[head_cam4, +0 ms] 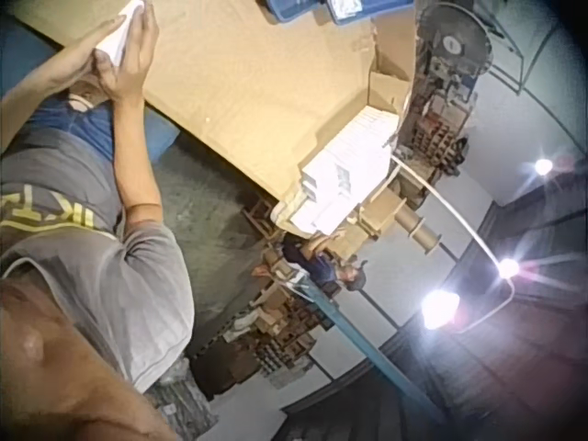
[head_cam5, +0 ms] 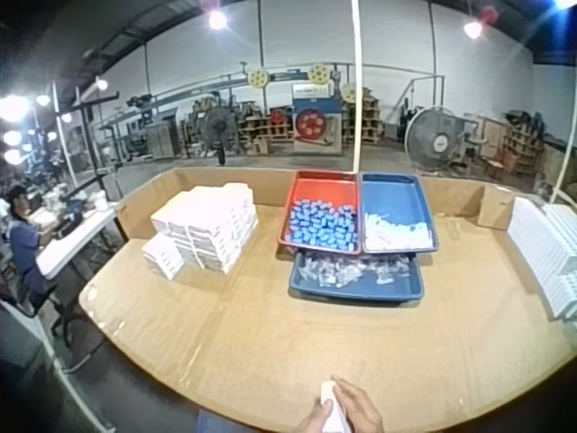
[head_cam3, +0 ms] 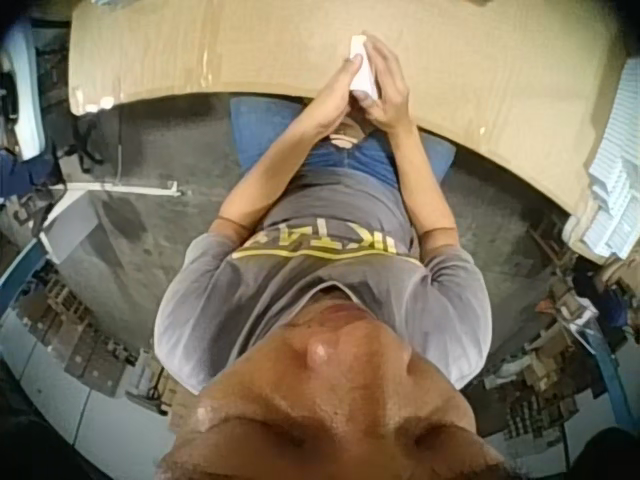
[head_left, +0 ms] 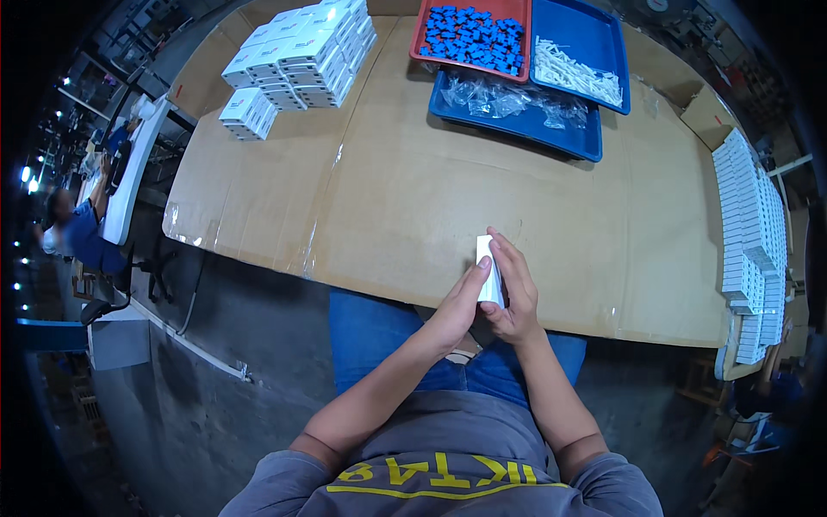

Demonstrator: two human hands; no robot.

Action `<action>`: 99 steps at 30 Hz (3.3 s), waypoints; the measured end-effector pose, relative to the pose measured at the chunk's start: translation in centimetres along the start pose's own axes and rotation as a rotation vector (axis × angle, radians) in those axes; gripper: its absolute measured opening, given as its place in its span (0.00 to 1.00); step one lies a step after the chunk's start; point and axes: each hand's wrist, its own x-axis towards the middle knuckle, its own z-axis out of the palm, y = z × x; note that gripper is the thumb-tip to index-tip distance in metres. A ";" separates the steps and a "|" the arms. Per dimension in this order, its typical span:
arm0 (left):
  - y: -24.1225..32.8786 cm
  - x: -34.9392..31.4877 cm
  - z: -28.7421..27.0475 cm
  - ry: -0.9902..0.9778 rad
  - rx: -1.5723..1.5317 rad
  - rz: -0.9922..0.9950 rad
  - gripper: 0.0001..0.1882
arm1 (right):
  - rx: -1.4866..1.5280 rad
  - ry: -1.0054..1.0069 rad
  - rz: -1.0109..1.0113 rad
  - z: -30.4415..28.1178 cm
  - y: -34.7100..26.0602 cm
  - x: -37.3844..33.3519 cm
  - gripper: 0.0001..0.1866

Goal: The person puts blue plastic caps and white plastic tubes into small plastic bags by hand, then places the filled bags into white boxes.

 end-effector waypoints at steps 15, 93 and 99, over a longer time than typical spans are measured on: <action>-1.0 0.5 1.3 0.051 0.024 0.094 0.33 | -0.094 0.110 -0.093 0.3 1.6 -0.7 0.44; -0.8 0.0 1.4 0.204 -0.072 0.012 0.31 | -0.068 -0.005 -0.070 1.0 1.2 -1.1 0.45; -1.5 0.0 1.0 0.217 -0.047 0.019 0.32 | -0.049 -0.012 -0.069 0.9 1.0 -1.0 0.44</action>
